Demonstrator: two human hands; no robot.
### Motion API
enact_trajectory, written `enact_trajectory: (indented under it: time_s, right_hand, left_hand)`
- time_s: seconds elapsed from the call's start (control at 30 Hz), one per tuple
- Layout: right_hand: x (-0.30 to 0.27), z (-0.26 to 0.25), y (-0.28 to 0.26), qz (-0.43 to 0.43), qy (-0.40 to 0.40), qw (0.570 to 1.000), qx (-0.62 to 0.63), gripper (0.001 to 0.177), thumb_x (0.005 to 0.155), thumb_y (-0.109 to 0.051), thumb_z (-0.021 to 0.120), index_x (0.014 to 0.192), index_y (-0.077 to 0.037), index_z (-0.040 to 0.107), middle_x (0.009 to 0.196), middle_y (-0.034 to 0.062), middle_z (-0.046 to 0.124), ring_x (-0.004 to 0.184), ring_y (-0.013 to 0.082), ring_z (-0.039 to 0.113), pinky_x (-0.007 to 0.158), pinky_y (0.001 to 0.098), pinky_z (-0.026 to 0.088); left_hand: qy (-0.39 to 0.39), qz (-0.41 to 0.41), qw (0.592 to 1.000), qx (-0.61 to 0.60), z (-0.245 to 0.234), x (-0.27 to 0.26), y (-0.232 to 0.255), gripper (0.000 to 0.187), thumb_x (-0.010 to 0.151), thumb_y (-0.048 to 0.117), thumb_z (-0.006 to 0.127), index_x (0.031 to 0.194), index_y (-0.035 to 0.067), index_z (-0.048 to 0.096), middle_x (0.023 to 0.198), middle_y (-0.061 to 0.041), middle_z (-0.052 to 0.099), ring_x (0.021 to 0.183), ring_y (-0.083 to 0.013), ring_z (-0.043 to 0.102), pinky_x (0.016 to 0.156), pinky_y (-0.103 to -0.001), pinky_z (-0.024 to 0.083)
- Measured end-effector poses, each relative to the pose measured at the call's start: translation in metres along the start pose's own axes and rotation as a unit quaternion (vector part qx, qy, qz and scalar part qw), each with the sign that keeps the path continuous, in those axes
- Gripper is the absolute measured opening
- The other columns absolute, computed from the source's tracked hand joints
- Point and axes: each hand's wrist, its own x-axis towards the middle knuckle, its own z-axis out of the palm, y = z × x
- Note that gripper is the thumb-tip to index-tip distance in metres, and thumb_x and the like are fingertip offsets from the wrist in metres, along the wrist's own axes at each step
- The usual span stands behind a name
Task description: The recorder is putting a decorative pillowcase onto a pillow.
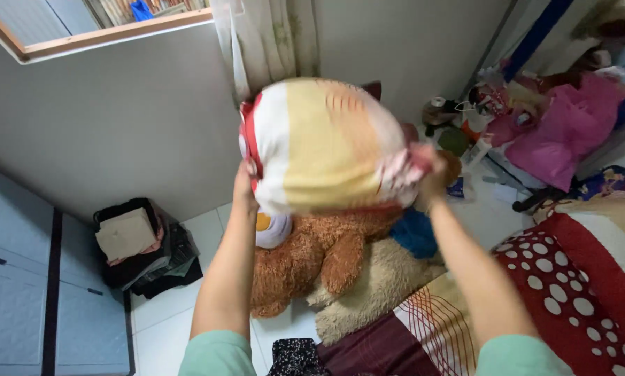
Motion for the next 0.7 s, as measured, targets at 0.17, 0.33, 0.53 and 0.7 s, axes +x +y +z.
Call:
enact_trajectory:
  time_s: [0.17,0.33,0.53,0.7]
  right_hand:
    - [-0.126,-0.015,0.227,-0.008,-0.053,0.959,-0.278,0.011,0.079,-0.004,0.067,0.089,-0.004,0.072,0.098,0.0130,0.071,0.093,0.0269,0.069,0.083,0.0358,0.055]
    - [-0.216,-0.020,0.260,0.225,-0.169,0.886,-0.368,0.020,0.079,-0.026,0.081,0.084,-0.006,0.079,0.091,0.0164,0.075,0.087,0.0312,0.074,0.079,0.0397,0.057]
    - [-0.180,-0.019,0.241,0.390,-0.435,0.747,-0.318,0.027,0.077,-0.022,0.075,0.103,-0.016,0.080,0.099,0.0146,0.083,0.090,0.0241,0.079,0.080,0.0357,0.060]
    - [-0.153,-0.034,0.306,0.310,-0.518,0.776,-0.186,0.054,0.066,-0.038,0.095,0.110,-0.009,0.080,0.116,0.0058,0.078,0.106,0.0174,0.070,0.095,0.0311,0.055]
  left_hand:
    - [0.545,-0.276,0.571,0.548,0.119,-0.141,-0.003,0.034,0.096,0.034,0.066,0.114,0.006,0.073,0.110,-0.012,0.071,0.096,-0.0236,0.064,0.087,-0.043,0.052]
    - [0.573,-0.254,0.563,0.539,0.053,-0.267,-0.008,0.025,0.085,0.005,0.067,0.107,0.007,0.080,0.103,-0.010,0.078,0.090,-0.0198,0.068,0.081,-0.036,0.055]
    - [0.546,-0.332,0.381,0.668,0.060,-0.291,0.014,0.025,0.081,0.014,0.071,0.105,0.012,0.080,0.108,-0.013,0.078,0.100,-0.0255,0.071,0.090,-0.037,0.055]
    - [0.609,-0.336,0.384,0.607,0.126,-0.210,0.006,0.059,0.077,0.033,0.075,0.130,0.010,0.062,0.121,-0.020,0.068,0.108,-0.0378,0.066,0.095,-0.049,0.053]
